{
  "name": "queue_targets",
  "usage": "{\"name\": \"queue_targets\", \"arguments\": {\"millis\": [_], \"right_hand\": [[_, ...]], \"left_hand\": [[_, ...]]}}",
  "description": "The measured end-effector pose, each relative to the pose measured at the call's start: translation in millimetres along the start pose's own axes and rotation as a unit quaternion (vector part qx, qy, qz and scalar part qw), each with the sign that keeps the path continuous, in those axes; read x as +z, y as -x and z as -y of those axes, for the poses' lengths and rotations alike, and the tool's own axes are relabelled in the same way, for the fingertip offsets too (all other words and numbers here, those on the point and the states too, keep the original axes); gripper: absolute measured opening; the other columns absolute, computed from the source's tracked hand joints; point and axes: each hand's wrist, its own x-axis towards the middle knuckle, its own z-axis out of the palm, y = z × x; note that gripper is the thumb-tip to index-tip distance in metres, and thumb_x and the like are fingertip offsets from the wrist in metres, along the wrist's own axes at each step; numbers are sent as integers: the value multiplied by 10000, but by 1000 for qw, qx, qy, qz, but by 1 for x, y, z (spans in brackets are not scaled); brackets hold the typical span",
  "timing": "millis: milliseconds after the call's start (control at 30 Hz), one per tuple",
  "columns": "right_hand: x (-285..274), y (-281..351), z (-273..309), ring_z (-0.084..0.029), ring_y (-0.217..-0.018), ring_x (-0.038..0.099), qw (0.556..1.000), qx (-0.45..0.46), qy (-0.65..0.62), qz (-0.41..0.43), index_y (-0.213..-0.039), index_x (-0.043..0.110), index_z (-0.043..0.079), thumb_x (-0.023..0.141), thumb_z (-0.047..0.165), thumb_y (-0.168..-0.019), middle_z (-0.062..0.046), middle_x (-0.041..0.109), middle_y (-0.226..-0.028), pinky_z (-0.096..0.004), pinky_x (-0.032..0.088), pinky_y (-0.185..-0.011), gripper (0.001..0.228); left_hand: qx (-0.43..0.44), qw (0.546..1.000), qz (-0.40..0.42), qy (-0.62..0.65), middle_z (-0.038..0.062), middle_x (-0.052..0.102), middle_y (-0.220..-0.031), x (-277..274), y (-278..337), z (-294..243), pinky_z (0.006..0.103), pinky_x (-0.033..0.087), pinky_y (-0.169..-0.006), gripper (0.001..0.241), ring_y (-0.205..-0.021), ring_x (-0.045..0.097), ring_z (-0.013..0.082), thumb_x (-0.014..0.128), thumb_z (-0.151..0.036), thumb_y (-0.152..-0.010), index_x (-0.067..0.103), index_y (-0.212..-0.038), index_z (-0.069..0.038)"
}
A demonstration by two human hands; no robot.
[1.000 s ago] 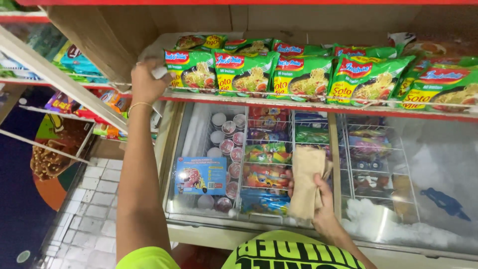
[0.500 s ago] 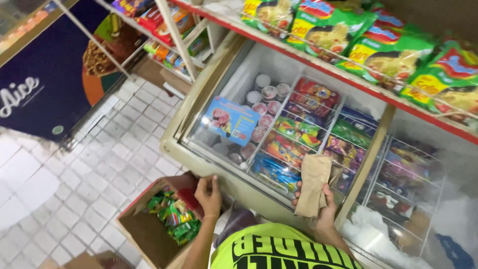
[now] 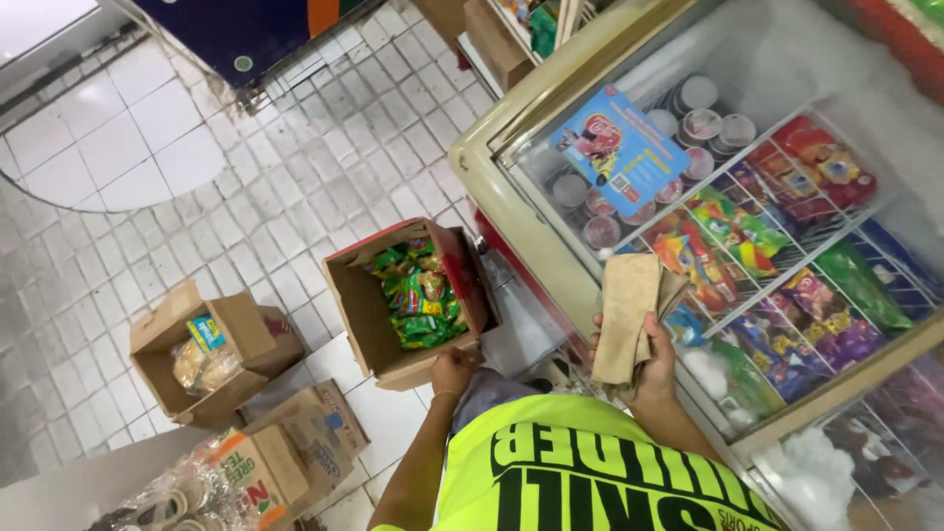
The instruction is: Wiping instant noodle packets and stocking them onto a retail shelf.
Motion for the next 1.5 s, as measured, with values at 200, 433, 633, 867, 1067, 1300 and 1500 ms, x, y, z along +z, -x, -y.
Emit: {"name": "queue_targets", "arguments": {"millis": [200, 433, 633, 867, 1067, 1300, 1500], "right_hand": [[21, -14, -21, -424, -898, 755, 999, -36, 20, -21, -1234, 667, 44, 605, 565, -909, -217, 728, -1215, -589, 634, -778, 618], [86, -21, -54, -368, -894, 767, 992, -111, 26, -52, -1285, 636, 85, 662, 564, -841, -147, 746, -1199, -527, 659, -775, 653], [94, -34, -80, -331, -915, 766, 981, -160, 21, -107, -1295, 610, 141, 686, 508, -859, -87, 749, -1199, -487, 658, -791, 575], [148, -19, -104, -226, -1098, 586, 938, -269, 115, -183, -1544, 364, 86, 533, 130, -924, -172, 580, -1279, -339, 478, -930, 644], [140, -29, -135, -294, -1109, 573, 933, -274, 92, -213, -1506, 405, 39, 562, 72, -871, -209, 595, -1276, -429, 450, -960, 655], [127, -19, -158, -401, -994, 654, 955, -202, 106, -189, -1486, 413, -16, 618, 50, -816, -307, 647, -1249, -504, 543, -821, 703], [128, -12, -181, -366, -940, 703, 963, -130, 124, -201, -1362, 545, -118, 616, 26, -838, -307, 737, -1183, -447, 539, -807, 548]], "left_hand": [[25, 994, 96, -39, 36, 746, -918, -6, -22, 3, 476, 577, -922, 216, -1020, 736, 337, 712, -455, -817, 735, -890, -253], [45, 985, 165, -13, 88, 770, -1058, -44, -56, 29, 472, 566, -984, 210, -1111, 694, 355, 651, -410, -845, 772, -956, -279], [83, 973, 153, -153, 151, 771, -1088, -108, -117, 21, 464, 625, -914, 294, -1063, 733, 355, 622, -301, -879, 768, -1084, -149], [146, 949, 4, -280, 152, 616, -1196, -127, -231, -5, 502, 589, -743, 570, -974, 675, 383, 596, -263, -905, 429, -1447, -326], [161, 914, 64, -368, 87, 757, -1059, -125, -292, -26, 451, 565, -713, 263, -895, 733, 301, 484, -264, -1013, 708, -1136, -203], [164, 906, 71, -383, 98, 777, -1016, -134, -276, -33, 436, 607, -710, 288, -864, 760, 314, 580, -322, -999, 793, -992, -128], [135, 911, 84, -380, 34, 781, -1095, -139, -292, -25, 443, 583, -773, 402, -972, 748, 281, 426, -338, -1041, 788, -1082, -168]]}}
